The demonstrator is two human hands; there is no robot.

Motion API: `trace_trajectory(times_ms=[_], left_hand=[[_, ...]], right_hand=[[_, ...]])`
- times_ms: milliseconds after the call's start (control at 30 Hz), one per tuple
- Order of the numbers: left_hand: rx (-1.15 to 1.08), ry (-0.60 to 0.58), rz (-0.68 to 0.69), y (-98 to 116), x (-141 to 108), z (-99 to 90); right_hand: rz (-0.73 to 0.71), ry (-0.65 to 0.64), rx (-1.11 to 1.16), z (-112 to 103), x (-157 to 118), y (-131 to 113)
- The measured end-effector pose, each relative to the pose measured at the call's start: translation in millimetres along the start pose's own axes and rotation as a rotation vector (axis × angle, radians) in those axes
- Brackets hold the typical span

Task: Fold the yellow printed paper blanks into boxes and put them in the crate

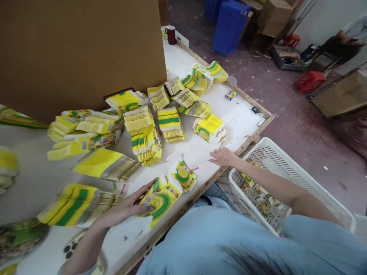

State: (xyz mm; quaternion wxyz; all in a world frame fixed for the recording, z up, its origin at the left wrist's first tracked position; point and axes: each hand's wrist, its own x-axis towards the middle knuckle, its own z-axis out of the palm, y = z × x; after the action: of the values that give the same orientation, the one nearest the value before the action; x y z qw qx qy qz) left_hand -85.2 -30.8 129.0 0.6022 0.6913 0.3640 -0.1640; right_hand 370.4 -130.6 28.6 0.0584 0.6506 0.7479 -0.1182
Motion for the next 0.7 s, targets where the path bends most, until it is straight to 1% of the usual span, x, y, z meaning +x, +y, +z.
trace_trajectory(times_ms=[67,200,267,367,500,600,700], left_hand=[[0.028,0.009,-0.018,-4.1,6.6,-9.0],[0.067,-0.031,-0.020,-10.6,14.5,-15.2],[0.093,-0.049,-0.017,-14.6,14.0,-14.3],[0.104,-0.081,-0.040,-22.8,10.9,-11.1],[0.090,-0.111,-0.056,-36.7,11.0,-7.6],[0.074,-0.144,-0.050,-43.6,15.0,-8.5],[0.102,-0.145,-0.042,-45.6,18.5,-13.3]], right_hand=[[-0.121,-0.066,-0.062,6.7,11.5,-2.0],[-0.342,-0.156,-0.153,0.1,29.3,20.6],[-0.400,-0.181,-0.189,-1.7,32.1,28.0],[-0.402,-0.200,-0.226,3.2,32.5,29.0],[-0.344,-0.237,-0.240,10.6,32.2,27.6],[-0.302,-0.263,-0.238,10.2,32.0,29.0],[-0.256,-0.258,-0.224,7.7,30.1,27.8]])
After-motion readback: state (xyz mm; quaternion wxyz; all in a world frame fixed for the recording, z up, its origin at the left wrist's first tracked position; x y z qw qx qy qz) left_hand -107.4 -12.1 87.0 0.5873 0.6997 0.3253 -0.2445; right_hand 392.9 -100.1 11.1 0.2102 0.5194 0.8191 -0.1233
